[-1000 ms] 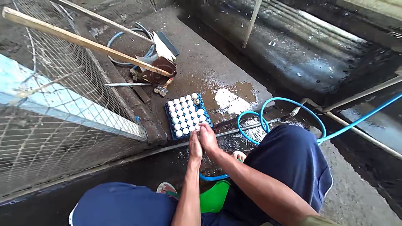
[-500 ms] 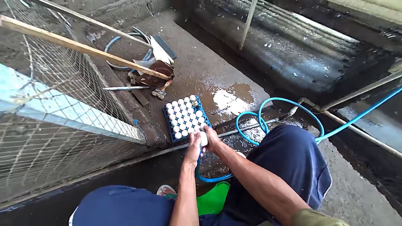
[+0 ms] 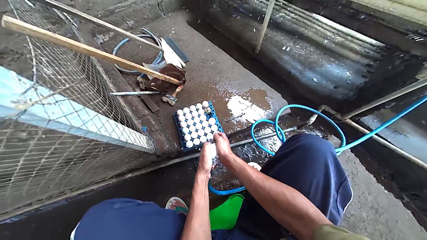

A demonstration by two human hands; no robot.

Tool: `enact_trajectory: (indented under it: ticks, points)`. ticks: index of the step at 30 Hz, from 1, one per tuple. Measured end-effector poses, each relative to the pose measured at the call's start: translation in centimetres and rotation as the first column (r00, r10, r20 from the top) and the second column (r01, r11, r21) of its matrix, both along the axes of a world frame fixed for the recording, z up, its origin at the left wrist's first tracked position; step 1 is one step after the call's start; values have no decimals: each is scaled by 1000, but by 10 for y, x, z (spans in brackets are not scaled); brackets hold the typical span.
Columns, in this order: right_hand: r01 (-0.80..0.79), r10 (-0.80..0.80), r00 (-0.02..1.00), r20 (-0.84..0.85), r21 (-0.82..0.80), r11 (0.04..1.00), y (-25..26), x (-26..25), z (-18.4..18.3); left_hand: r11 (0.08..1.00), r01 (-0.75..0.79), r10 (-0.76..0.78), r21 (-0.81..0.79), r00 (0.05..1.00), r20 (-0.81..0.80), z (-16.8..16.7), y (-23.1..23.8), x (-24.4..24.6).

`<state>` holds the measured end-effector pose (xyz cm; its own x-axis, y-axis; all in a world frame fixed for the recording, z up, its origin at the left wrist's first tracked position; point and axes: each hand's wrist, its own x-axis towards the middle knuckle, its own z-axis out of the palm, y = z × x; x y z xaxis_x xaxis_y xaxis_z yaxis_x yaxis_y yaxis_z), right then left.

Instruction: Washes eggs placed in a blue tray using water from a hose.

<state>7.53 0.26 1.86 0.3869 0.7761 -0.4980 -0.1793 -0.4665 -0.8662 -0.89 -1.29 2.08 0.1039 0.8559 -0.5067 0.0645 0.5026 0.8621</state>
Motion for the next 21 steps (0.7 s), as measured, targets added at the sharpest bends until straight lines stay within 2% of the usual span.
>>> enact_trajectory:
  ticks: [3,4,6,8,9,10,11,12,14,15,17,19,21]
  points:
    - [-93,77,987,140,108,990,-15,-12,5,997,24,-30,77,996,83,-1,0,-7]
    - [-101,87,989,117,115,988,-13,-10,3,998,31,-34,52,998,53,-1,1,-7]
    - [-71,73,992,-108,19,997,1,2,-5,995,93,-89,-33,990,106,-2,4,-11]
    - [-34,-3,933,-360,-96,995,8,5,-9,978,170,-139,-119,963,231,-3,8,-19]
    - [-20,-27,910,-413,-108,994,7,3,-6,982,146,-114,-116,962,248,-5,9,-22]
    - [-16,-16,921,-389,-77,997,4,0,-2,990,113,-87,-87,963,255,-7,10,-24]
    - [-46,42,962,-268,-8,999,-1,-4,1,996,71,-55,-54,966,252,-8,11,-24]
    - [-122,129,988,-88,77,990,-6,-7,3,999,41,-35,-19,968,250,-7,13,-24]
    - [-258,217,950,226,169,951,-17,-15,6,997,19,-37,73,966,255,-5,9,-19]
    - [-249,200,944,262,173,953,-17,-15,6,993,20,-45,120,976,211,-5,7,-15]
    - [-157,139,974,177,94,983,-8,-9,4,978,8,-21,207,998,62,-3,3,-6]
    - [-140,128,978,165,63,988,-8,-10,9,965,-34,21,261,998,54,0,0,0]
    - [-191,160,968,194,151,970,-18,-15,11,957,-79,66,279,996,55,-3,-1,3]
